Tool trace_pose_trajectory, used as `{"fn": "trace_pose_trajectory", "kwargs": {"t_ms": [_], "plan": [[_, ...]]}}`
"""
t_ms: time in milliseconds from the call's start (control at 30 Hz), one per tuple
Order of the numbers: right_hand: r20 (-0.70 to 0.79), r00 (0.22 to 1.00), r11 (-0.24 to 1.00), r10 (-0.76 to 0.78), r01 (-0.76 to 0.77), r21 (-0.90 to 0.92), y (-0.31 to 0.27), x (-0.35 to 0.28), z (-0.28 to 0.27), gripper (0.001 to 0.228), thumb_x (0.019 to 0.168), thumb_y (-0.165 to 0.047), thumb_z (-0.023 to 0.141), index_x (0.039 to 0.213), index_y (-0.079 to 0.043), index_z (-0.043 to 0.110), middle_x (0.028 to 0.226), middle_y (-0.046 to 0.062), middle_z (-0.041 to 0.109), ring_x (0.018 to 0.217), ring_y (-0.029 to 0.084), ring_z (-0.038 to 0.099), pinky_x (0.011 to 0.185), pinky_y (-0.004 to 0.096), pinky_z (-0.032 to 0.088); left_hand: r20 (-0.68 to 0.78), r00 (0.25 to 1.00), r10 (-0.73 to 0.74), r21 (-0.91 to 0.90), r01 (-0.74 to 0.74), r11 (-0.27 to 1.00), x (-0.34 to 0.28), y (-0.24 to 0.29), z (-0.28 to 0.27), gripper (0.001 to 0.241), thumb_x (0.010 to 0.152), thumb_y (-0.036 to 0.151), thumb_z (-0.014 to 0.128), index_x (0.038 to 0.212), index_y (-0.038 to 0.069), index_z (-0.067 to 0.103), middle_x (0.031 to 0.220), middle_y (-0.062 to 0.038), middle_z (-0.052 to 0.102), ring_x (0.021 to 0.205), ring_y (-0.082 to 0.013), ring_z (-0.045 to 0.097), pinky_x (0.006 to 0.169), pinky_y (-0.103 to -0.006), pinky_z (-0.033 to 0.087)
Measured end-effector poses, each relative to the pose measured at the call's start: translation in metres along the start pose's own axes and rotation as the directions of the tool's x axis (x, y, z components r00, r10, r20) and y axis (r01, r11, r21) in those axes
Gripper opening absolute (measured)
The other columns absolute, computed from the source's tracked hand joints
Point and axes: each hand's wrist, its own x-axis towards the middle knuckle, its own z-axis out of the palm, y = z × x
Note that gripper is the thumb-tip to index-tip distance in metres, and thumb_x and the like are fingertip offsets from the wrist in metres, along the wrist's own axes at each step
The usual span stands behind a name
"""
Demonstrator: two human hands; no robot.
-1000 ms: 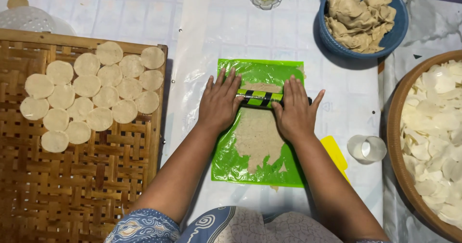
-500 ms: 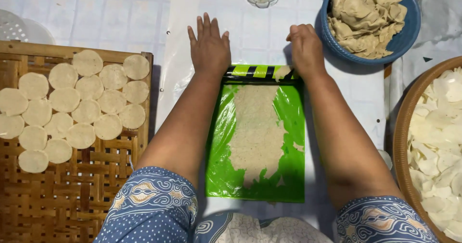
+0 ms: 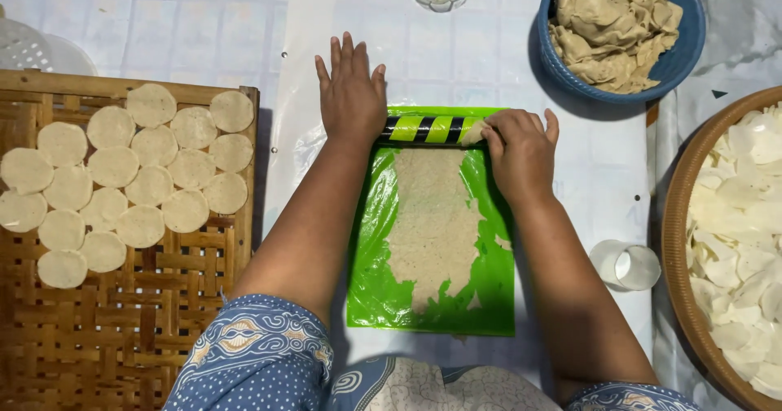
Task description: Rolling out dough, cutting it into small circular shapes, and arranging them on a bamboo tray for drying.
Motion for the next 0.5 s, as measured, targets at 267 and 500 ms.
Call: {"fn": "trace_pose_trajectory", "kwargs": {"t_ms": [267, 500], "plan": [[0.081, 0.988, 0.990, -0.130, 0.134, -0.042, -0.048, -0.035, -0.017, 0.020, 0.097, -0.020, 0.072, 0.115, -0.011, 0.069, 0.106, 0.005, 0.067, 0.099, 0.022, 0.058, 0.107, 0.046, 0.031, -0.010, 1.000, -0.023, 0.011, 0.023, 1.000, 0.014, -0.007, 0.015, 0.055, 0.106, 0.036, 0.043, 0.146, -0.002, 0.046, 0.162, -0.020, 0.033, 0.154, -0.0290, 0.016, 0.124, -0.0504, 0.002], [0.164, 0.974, 0.979, -0.154, 0.173, -0.105, -0.056, -0.070, 0.006, 0.010, 0.094, -0.020, 0.073, 0.091, -0.010, 0.074, 0.097, 0.003, 0.061, 0.095, 0.021, 0.055, 0.105, 0.047, 0.033, -0.003, 0.999, -0.040, 0.049, 0.040, 0.998, 0.021, -0.009, 0.019, 0.055, 0.106, 0.035, 0.045, 0.147, -0.001, 0.046, 0.163, -0.019, 0.031, 0.154, -0.0286, 0.014, 0.124, -0.0504, 0.003]]}}
